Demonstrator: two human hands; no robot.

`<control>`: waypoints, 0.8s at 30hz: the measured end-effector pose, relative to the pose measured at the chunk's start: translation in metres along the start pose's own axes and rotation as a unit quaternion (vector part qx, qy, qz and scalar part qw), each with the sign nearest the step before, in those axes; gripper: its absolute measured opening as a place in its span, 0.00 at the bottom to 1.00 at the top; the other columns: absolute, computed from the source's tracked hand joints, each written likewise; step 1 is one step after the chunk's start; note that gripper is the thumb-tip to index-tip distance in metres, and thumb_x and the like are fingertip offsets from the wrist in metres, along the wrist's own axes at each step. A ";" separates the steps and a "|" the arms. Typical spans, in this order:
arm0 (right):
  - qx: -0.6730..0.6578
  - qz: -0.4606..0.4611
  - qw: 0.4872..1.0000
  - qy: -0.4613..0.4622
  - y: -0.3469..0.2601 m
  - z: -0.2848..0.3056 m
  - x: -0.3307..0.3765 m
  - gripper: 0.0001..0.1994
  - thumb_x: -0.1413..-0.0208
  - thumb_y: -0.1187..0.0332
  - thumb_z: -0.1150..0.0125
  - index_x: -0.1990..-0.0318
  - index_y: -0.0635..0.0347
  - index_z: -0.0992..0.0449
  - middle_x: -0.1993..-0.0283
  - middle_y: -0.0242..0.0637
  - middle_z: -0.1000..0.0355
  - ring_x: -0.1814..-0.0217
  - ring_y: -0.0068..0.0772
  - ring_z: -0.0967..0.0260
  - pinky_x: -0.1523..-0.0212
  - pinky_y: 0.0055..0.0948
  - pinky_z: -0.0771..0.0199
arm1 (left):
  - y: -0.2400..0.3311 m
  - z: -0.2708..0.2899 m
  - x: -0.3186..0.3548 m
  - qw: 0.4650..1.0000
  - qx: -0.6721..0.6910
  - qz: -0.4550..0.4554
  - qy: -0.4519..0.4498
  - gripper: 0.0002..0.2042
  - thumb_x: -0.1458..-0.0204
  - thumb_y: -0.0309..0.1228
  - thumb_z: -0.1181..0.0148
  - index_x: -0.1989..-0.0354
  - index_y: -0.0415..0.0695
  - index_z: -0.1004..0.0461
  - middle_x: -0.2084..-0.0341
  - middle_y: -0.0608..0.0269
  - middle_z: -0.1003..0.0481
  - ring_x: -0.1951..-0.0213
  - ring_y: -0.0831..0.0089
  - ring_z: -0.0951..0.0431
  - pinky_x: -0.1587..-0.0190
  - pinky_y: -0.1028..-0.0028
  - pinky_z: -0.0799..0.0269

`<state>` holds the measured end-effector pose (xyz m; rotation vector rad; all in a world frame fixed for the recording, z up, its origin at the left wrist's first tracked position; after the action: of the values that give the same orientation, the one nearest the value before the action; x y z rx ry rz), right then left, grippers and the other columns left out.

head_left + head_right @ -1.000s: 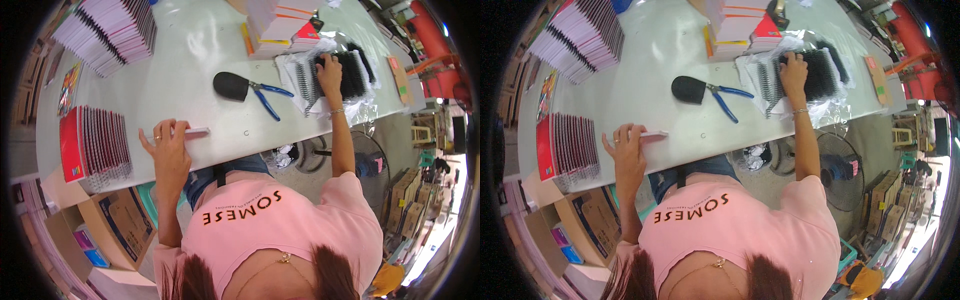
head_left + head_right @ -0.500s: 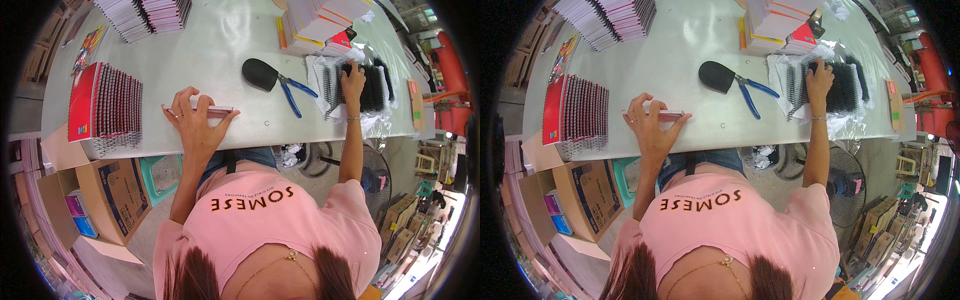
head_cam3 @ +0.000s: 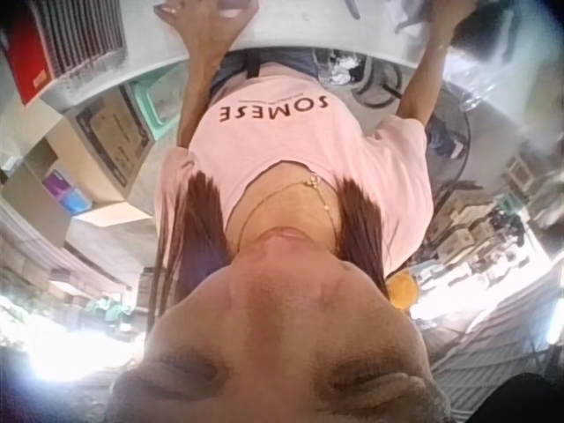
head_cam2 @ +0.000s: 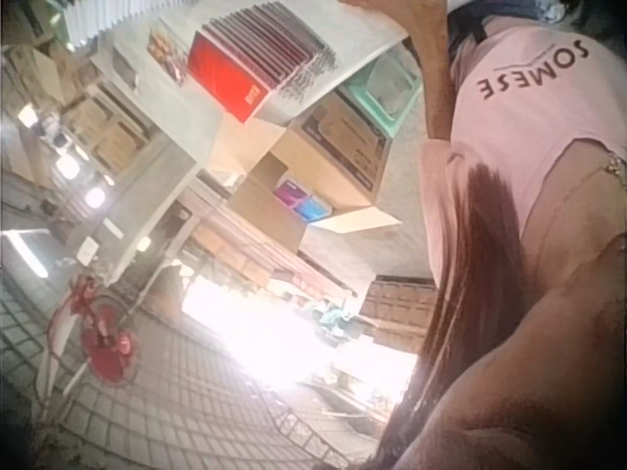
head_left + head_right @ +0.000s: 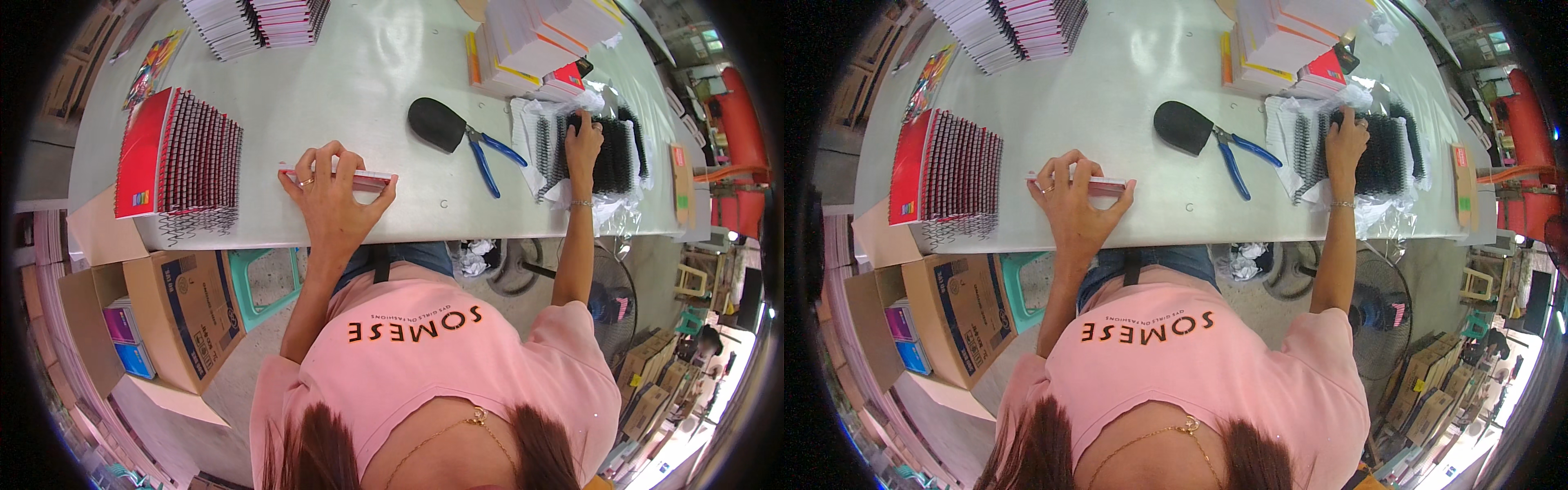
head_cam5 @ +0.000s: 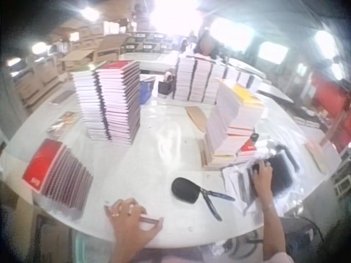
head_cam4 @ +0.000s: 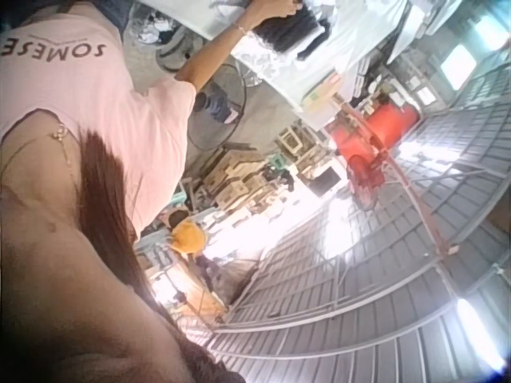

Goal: The person assembles spiral-bound notebooks by inserting a metal coil into the punched holes of a red cover and pages, then uses pliers to secure the ends. The finished notebooks are stacked on the table.

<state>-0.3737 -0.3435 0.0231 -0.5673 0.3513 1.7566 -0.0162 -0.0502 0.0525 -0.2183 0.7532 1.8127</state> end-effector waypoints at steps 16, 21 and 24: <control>0.016 -0.088 0.996 -0.024 -0.032 0.066 -0.003 0.18 0.45 0.78 0.47 0.48 0.51 0.25 0.56 0.48 0.28 0.56 0.57 0.26 0.56 0.50 0.27 | 0.001 -0.003 -0.007 1.000 -0.004 0.012 -0.015 0.20 0.62 0.47 0.25 0.68 0.52 0.29 0.56 0.69 0.32 0.46 0.60 0.37 0.40 0.38 0.51; -0.155 -0.094 0.983 0.018 -0.048 0.069 0.008 0.19 0.40 0.75 0.46 0.41 0.51 0.29 0.61 0.47 0.25 0.62 0.48 0.26 0.58 0.42 0.27 | 0.000 -0.004 -0.007 0.999 0.001 0.017 -0.027 0.20 0.62 0.48 0.25 0.68 0.52 0.28 0.55 0.68 0.32 0.45 0.60 0.37 0.40 0.36 0.52; -0.228 -0.089 0.968 0.051 -0.080 0.075 0.014 0.17 0.38 0.74 0.44 0.42 0.55 0.27 0.69 0.43 0.26 0.68 0.35 0.29 0.61 0.33 0.29 | 0.000 -0.005 -0.009 1.000 -0.005 0.012 -0.021 0.20 0.62 0.48 0.25 0.67 0.52 0.28 0.55 0.68 0.32 0.45 0.61 0.37 0.40 0.35 0.52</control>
<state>-0.3133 -0.2725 0.0826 -0.9886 -0.0406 1.6408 -0.0144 -0.0602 0.0530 -0.1772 0.7203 1.8385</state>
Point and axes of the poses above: each hand's wrist, its own x-axis away from the middle knuckle, its own z-axis out of the back of the hand, y = z × x, the point moved 2 cm from there along -x, towards the middle knuckle
